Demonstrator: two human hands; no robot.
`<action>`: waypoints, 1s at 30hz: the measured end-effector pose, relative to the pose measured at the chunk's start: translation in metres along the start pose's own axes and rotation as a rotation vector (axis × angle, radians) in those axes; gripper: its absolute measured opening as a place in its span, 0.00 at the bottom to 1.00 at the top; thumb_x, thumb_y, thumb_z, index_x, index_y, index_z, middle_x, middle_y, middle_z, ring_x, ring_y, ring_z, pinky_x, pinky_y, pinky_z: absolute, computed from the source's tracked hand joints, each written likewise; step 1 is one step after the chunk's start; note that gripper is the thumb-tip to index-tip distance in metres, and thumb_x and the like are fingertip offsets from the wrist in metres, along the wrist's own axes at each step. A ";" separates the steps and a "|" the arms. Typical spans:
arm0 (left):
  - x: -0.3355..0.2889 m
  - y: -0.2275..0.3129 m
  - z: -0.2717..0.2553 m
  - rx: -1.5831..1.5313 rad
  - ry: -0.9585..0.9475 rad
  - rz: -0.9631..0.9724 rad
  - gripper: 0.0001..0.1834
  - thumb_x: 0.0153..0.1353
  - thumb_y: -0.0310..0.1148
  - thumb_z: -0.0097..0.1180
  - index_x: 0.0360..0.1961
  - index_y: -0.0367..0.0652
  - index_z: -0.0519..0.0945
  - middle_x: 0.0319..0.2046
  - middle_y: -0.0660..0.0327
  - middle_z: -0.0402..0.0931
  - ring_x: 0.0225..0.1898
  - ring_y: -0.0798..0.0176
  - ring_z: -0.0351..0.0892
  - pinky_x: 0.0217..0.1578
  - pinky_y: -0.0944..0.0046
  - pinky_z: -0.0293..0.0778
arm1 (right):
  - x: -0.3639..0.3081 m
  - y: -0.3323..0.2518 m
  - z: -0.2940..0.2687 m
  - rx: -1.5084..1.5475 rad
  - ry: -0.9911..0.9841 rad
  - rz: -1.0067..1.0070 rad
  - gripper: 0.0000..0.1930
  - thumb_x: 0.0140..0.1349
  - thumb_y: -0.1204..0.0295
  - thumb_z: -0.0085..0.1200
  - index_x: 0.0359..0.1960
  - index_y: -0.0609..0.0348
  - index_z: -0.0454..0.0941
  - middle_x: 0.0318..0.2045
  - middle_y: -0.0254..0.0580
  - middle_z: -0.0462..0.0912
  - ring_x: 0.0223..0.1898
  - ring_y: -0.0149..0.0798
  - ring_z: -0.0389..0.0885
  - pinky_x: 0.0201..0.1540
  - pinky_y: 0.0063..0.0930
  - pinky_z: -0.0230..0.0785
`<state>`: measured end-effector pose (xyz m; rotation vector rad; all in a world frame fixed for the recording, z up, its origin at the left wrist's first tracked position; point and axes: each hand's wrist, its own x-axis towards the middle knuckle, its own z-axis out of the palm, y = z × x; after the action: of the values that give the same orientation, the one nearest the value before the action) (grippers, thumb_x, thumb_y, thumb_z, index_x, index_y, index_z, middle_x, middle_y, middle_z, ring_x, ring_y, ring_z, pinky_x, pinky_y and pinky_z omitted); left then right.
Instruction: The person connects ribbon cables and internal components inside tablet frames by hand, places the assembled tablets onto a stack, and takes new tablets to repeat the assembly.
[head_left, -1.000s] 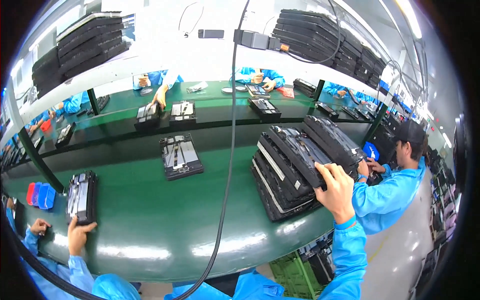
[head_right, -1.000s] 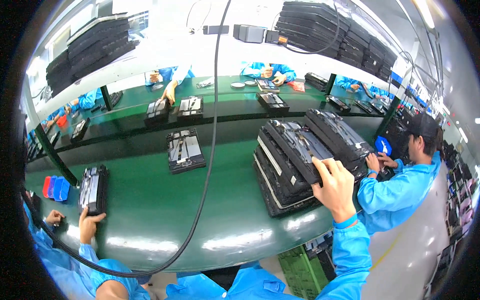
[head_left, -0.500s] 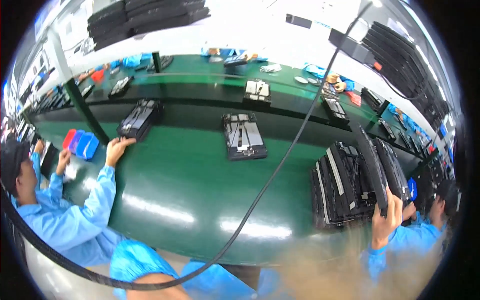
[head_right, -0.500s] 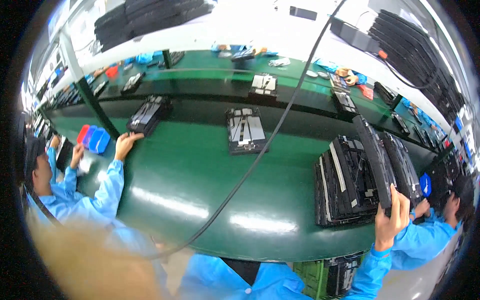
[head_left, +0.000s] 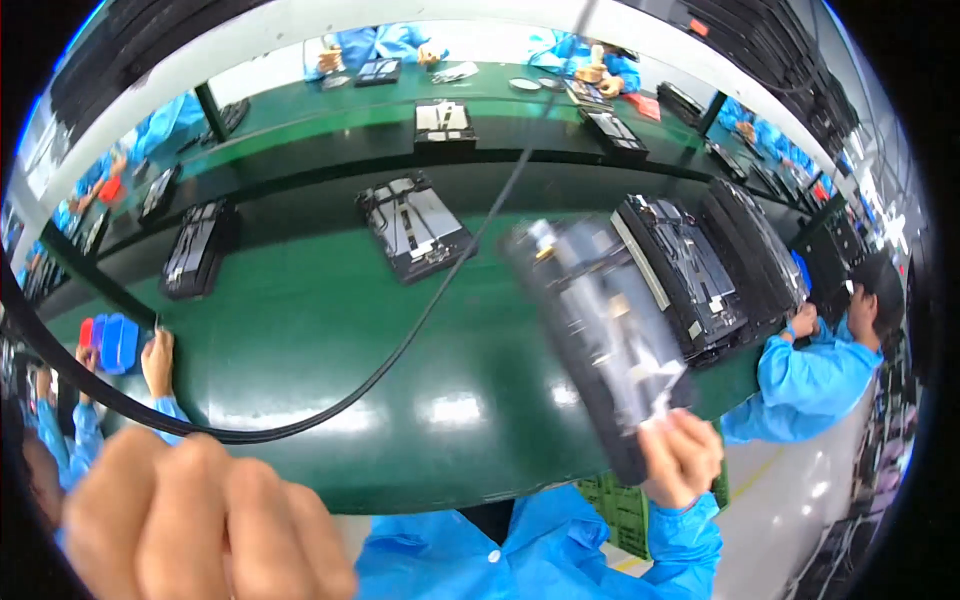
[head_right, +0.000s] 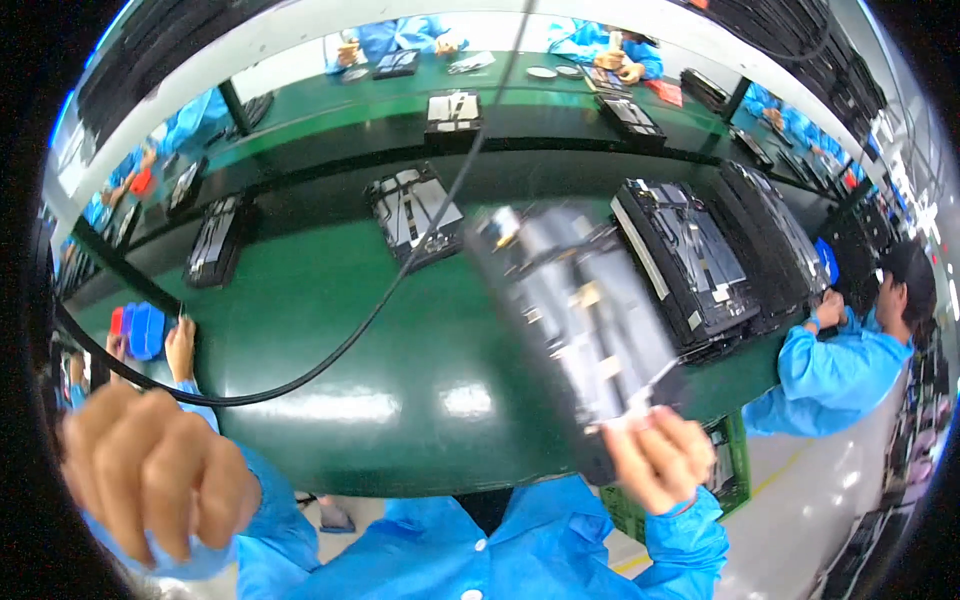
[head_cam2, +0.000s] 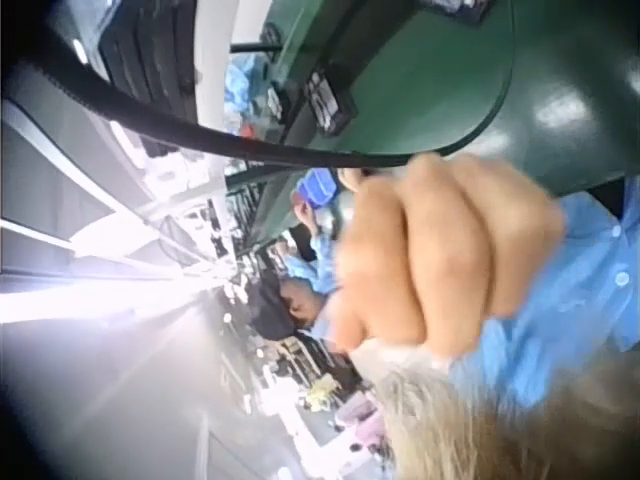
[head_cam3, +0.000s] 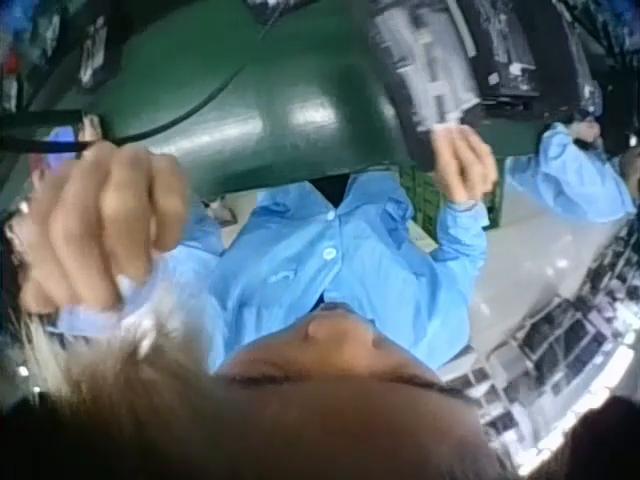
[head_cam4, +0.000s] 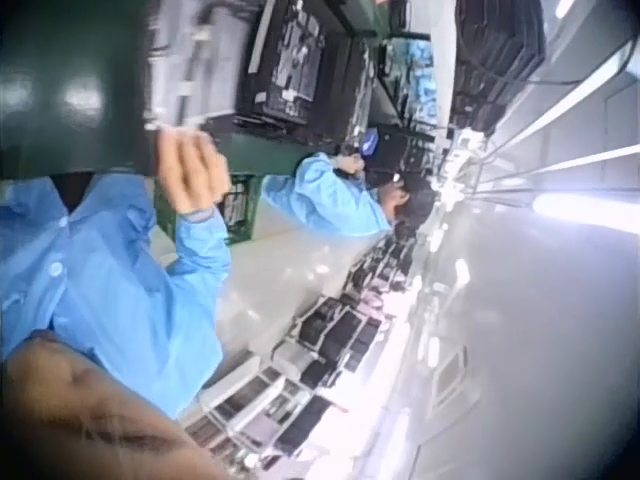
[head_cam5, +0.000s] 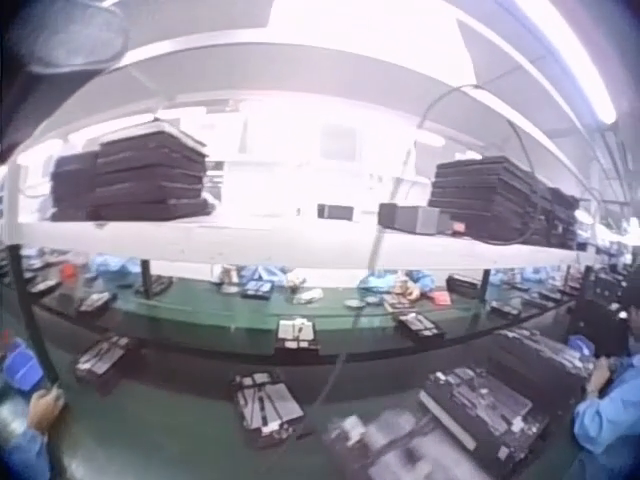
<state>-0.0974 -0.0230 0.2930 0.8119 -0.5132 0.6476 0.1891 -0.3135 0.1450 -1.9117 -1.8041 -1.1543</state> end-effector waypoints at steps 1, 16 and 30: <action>0.000 0.006 -0.011 -0.049 -0.167 -0.035 0.19 0.77 0.31 0.55 0.24 0.38 0.76 0.23 0.48 0.84 0.18 0.53 0.76 0.16 0.54 0.65 | 0.005 -0.009 0.017 0.109 0.018 -0.068 0.20 0.49 0.73 0.77 0.46 0.38 0.97 0.46 0.31 0.85 0.51 0.43 0.85 0.38 0.29 0.77; -0.095 -0.183 -0.222 1.895 0.220 -0.358 0.06 0.70 0.29 0.64 0.37 0.37 0.84 0.35 0.51 0.84 0.37 0.48 0.85 0.39 0.50 0.80 | -0.011 -0.116 0.081 0.650 -0.333 -0.405 0.26 0.67 0.48 0.69 0.55 0.54 0.90 0.29 0.26 0.71 0.29 0.31 0.71 0.31 0.27 0.61; -0.108 -0.154 -0.231 1.469 -0.108 -0.484 0.33 0.54 0.36 0.70 0.63 0.41 0.82 0.60 0.51 0.82 0.64 0.43 0.75 0.69 0.43 0.65 | 0.068 -0.064 0.220 1.106 -0.563 0.029 0.14 0.68 0.71 0.65 0.53 0.60 0.82 0.57 0.48 0.83 0.54 0.54 0.81 0.59 0.47 0.73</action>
<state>-0.0259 0.0443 0.0119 2.2709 0.1845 0.4502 0.2024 -0.1049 0.0297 -1.5463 -1.9701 0.4646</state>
